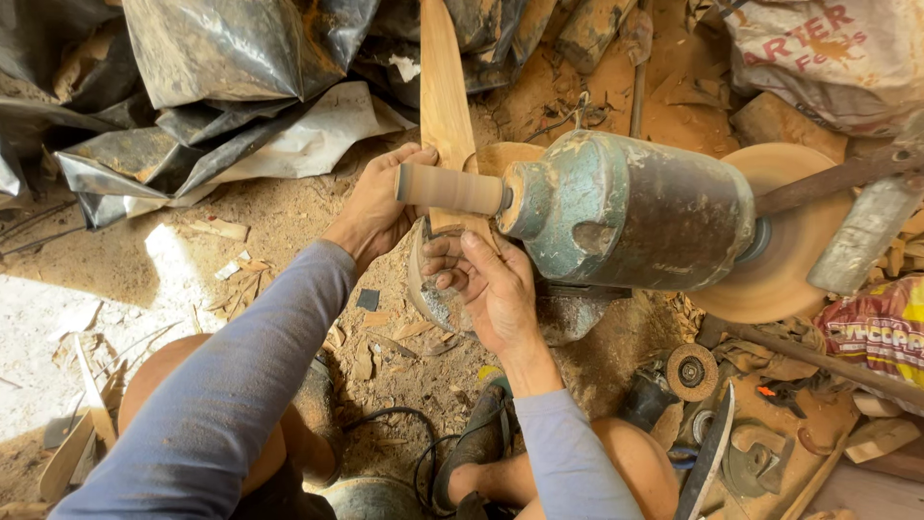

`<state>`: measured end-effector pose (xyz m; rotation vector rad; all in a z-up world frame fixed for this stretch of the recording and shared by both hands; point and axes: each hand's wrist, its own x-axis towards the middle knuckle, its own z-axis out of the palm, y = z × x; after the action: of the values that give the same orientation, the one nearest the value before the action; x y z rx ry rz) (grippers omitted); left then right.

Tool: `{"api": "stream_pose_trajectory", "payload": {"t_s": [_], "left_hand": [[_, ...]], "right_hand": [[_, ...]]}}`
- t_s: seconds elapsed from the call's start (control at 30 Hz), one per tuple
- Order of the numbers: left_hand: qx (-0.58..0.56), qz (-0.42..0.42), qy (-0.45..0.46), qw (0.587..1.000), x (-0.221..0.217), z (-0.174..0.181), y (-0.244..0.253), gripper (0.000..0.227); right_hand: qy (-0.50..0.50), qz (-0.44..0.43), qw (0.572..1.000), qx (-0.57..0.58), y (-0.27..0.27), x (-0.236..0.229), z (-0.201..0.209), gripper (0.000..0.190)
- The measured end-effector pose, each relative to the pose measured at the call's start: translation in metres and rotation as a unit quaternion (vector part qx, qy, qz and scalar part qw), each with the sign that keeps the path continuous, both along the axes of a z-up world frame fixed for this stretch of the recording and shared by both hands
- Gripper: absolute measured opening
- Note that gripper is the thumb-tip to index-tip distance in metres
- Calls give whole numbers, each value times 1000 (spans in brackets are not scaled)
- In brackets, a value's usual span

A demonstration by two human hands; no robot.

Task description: The person shapes a curved wooden piece using a bench grinder and an angle grinder. They hold the wood against the rotating grinding wheel to smooth and refine its edges, then switch to the angle grinder for additional shaping.

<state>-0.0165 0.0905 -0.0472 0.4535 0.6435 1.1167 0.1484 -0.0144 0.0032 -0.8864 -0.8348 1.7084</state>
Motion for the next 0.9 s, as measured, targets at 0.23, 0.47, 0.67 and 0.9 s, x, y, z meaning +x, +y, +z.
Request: {"api": "stream_pose_trajectory", "payload": {"t_s": [0.23,0.47,0.67,0.9], "left_hand": [[16,5,-27,1000,2,0,6,15],[15,12,-40,999,1,-6,10,16],[11,22,-43,999,-7,-4,12,19],[4,21,-47,999,-4,-3,10,17]], "right_hand": [[5,-28,999,17,0,-7,-2,35],[12,-39,999,20,3,-12,-3,33],[16,-37,999,27,6,-18,-3,32],[6,-54,998,20,4,-16,-2,31]]}}
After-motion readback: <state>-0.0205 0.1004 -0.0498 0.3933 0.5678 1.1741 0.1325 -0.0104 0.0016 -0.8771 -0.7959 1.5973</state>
